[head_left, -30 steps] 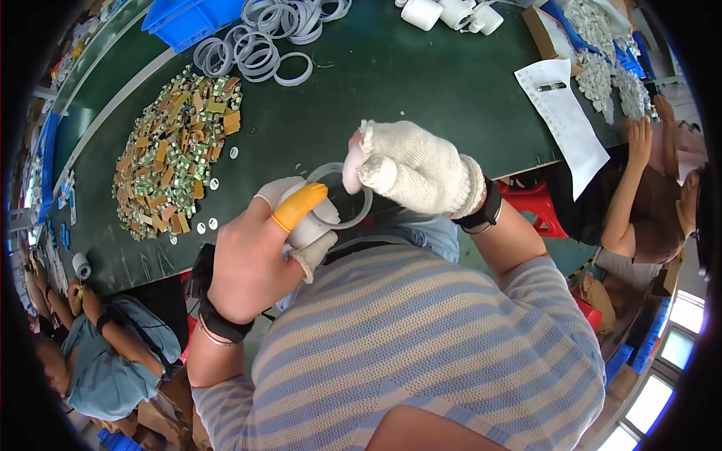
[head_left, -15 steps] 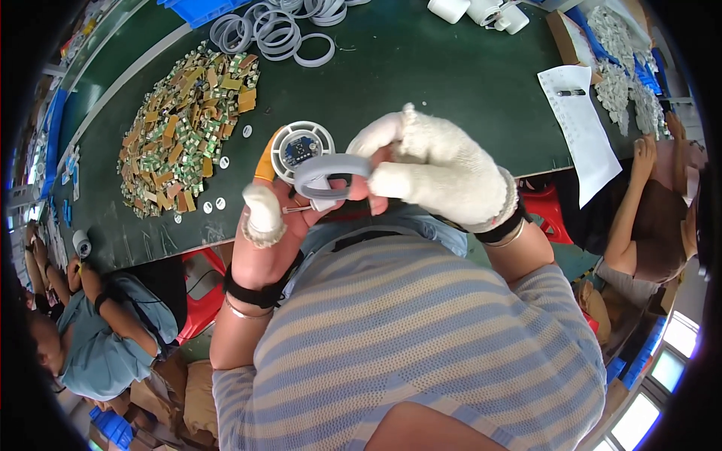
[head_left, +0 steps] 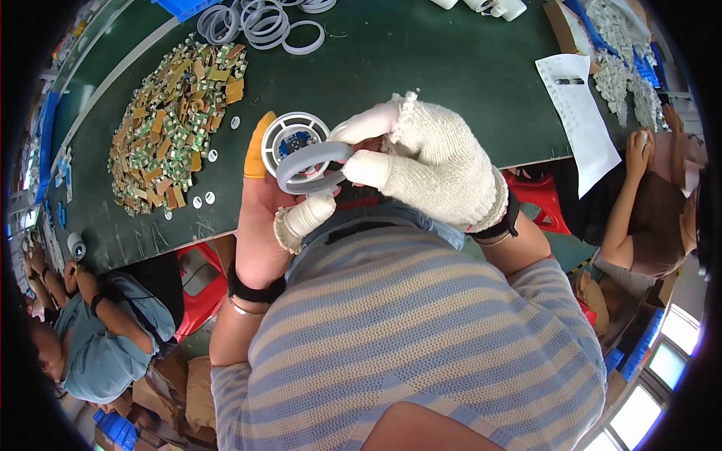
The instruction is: The person assembles electronic devices by picking up a white housing, inserting a circuit board, and fitting a grey ring onto the assembly. They then press a white cap onto the housing and place the completed unit into a pile.
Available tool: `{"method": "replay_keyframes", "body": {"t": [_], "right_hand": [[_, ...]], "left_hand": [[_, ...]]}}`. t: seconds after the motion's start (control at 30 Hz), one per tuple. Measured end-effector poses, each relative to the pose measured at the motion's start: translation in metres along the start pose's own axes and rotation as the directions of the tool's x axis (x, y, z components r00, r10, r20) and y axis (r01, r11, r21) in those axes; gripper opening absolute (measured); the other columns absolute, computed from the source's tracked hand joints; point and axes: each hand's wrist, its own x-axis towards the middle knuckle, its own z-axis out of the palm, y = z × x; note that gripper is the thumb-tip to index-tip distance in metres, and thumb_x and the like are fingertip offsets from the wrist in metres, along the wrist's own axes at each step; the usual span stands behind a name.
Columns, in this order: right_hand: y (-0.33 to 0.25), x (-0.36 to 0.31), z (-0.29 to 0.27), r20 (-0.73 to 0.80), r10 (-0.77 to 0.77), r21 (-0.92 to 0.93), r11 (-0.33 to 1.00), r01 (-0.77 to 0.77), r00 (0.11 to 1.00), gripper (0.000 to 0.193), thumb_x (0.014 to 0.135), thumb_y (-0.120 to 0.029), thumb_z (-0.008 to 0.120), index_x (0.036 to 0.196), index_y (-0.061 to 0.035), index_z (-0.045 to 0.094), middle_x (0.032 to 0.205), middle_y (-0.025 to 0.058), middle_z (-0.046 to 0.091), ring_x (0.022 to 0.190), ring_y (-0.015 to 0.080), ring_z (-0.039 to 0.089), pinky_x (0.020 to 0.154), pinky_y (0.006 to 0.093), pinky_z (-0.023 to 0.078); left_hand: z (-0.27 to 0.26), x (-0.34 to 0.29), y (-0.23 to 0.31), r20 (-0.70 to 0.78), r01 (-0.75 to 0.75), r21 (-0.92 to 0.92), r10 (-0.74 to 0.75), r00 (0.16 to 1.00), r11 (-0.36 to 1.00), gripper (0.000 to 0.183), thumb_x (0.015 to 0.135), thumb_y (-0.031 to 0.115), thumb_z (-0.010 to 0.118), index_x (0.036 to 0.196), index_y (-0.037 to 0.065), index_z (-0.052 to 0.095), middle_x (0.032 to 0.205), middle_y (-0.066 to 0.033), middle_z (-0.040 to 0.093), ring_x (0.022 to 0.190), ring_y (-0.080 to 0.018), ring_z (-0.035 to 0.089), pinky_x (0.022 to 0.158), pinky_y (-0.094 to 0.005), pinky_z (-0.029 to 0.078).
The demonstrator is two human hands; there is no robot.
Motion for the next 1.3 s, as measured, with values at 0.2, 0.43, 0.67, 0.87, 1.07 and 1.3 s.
{"method": "replay_keyframes", "body": {"t": [0.2,0.43,0.67,0.87,1.07,1.3], "right_hand": [[-0.001,0.001,-0.003,0.018,-0.041,-0.098,0.994,0.043,0.999,0.021,0.098,-0.007,0.068,0.117,0.0013,0.070,0.102,0.0082,0.072,0.094,0.0146,0.068,0.084,0.0297,0.054],[0.004,0.000,-0.001,0.005,-0.136,-0.153,0.979,0.135,0.991,0.021,0.097,-0.007,0.070,0.117,0.0002,0.071,0.104,0.0088,0.074,0.094,0.0149,0.069,0.084,0.0298,0.055],[0.006,0.004,-0.002,0.012,-0.209,-0.241,0.949,0.206,0.978,0.020,0.095,-0.007,0.071,0.115,-0.0001,0.072,0.101,0.0085,0.074,0.093,0.0153,0.070,0.082,0.0299,0.055],[0.019,0.009,-0.003,-0.046,-0.175,-0.332,0.931,0.151,0.983,0.034,0.094,-0.016,0.073,0.124,-0.0009,0.067,0.107,0.0103,0.067,0.088,0.0179,0.065,0.082,0.0331,0.054],[0.026,0.017,0.019,-0.010,-0.253,-0.466,0.857,0.219,0.967,0.060,0.079,-0.040,0.082,0.124,-0.0036,0.067,0.103,0.0168,0.066,0.093,0.0313,0.065,0.086,0.0407,0.053],[0.016,0.024,0.028,-0.024,-0.211,-0.481,0.859,0.174,0.977,0.045,0.073,-0.031,0.088,0.105,-0.0039,0.073,0.089,0.0120,0.066,0.083,0.0300,0.064,0.076,0.0384,0.052]], "left_hand": [[-0.001,-0.001,-0.002,-0.017,0.004,0.021,-0.004,1.000,1.000,0.109,0.081,0.008,0.087,0.164,0.014,0.017,0.147,-0.0114,0.050,0.131,-0.0254,0.057,0.106,-0.0410,0.053],[0.004,-0.003,-0.002,-0.021,-0.016,-0.009,0.016,1.000,1.000,0.109,0.080,0.007,0.088,0.164,0.013,0.019,0.148,-0.0108,0.050,0.133,-0.0255,0.056,0.110,-0.0423,0.051],[0.006,-0.002,0.000,-0.031,-0.009,-0.010,0.009,0.999,1.000,0.107,0.079,0.004,0.088,0.163,0.013,0.022,0.148,-0.0110,0.050,0.134,-0.0257,0.055,0.112,-0.0427,0.048],[0.002,0.001,-0.010,0.070,-0.164,0.001,0.163,0.984,0.986,0.095,0.081,-0.011,0.079,0.160,0.009,0.030,0.146,-0.0116,0.053,0.134,-0.0243,0.055,0.114,-0.0423,0.046],[0.009,-0.006,-0.012,0.161,-0.154,0.220,0.120,0.980,0.963,0.080,0.082,0.000,0.084,0.152,0.009,0.046,0.137,-0.0091,0.062,0.126,-0.0202,0.062,0.106,-0.0367,0.050],[0.011,-0.010,-0.010,0.134,-0.136,0.326,0.096,0.986,0.936,0.073,0.082,0.010,0.087,0.146,0.008,0.052,0.128,-0.0061,0.067,0.116,-0.0172,0.065,0.099,-0.0332,0.053]]}}
